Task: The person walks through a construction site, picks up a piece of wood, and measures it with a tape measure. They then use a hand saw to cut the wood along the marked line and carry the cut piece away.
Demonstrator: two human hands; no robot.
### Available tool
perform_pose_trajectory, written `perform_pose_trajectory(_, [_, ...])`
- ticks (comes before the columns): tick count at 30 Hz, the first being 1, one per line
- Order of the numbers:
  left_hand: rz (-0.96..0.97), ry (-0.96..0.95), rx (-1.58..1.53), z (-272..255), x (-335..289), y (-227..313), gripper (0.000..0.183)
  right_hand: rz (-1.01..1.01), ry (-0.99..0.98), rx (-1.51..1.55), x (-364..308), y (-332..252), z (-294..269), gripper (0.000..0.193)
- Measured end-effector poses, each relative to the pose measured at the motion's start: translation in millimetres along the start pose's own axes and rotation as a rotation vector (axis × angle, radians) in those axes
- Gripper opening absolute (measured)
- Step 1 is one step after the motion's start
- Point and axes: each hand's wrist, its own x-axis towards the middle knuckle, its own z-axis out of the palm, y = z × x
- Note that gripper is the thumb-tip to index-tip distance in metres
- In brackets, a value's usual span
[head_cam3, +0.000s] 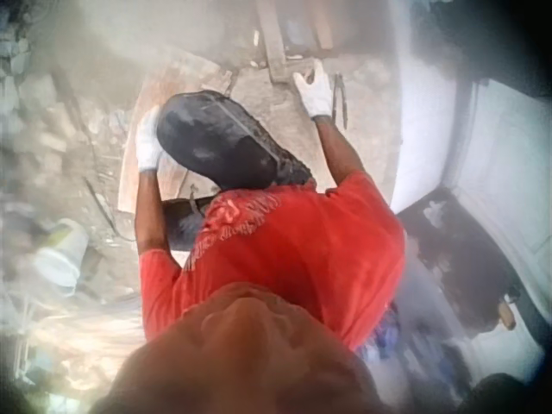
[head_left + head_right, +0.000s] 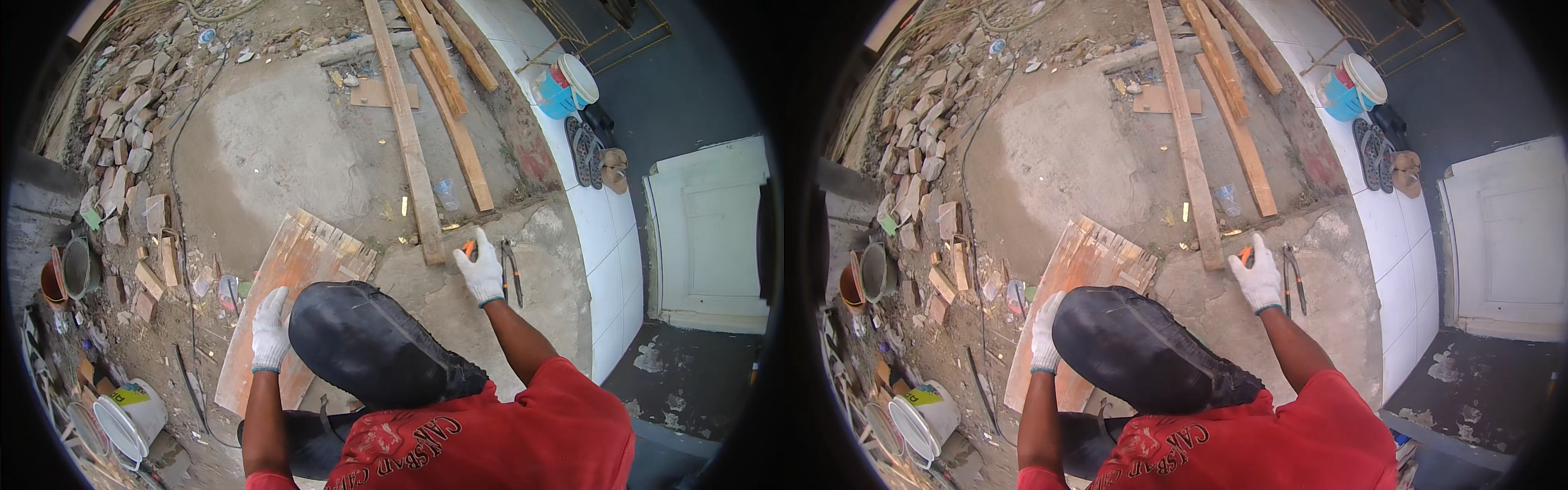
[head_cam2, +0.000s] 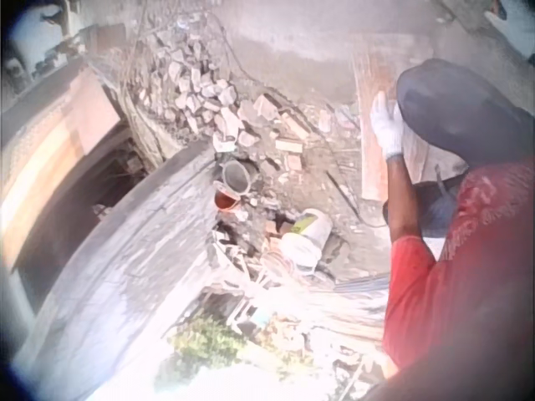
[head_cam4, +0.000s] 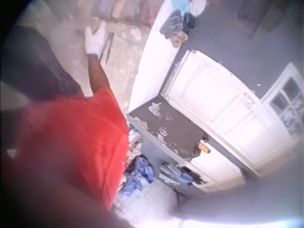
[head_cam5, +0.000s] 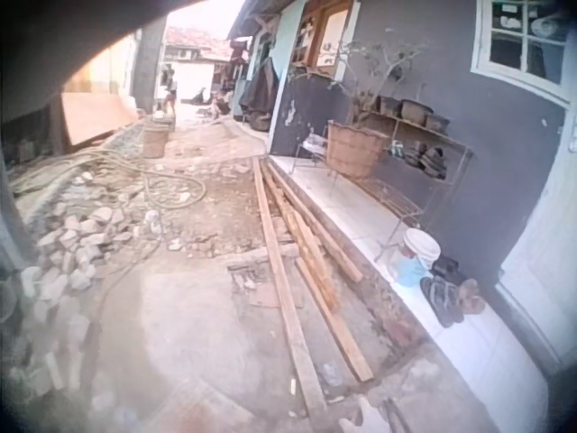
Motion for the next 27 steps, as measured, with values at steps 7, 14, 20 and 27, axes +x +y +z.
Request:
perform_pose_trajectory(7, [-0.470,-0.270,0.005,-51,-90,-86,0.057,0.388,0.291,-0.532,24,161,-101,0.085])
perform_pose_trajectory(14, [-0.676,-0.204,-0.052,-61,-141,-132,0.057,0.302,0.242,-0.652,41,108,-98,0.085])
perform_pose_trajectory(20, [-0.684,-0.213,-0.212,2,-130,-121,0.054,-0.149,0.266,-0.673,112,85,-53,0.073])
perform_pose_trajectory(27, [-0.781,-0.305,-0.117,-42,-129,-158,0.053,-0.070,0.072,-0.581,251,67,3,0.041])
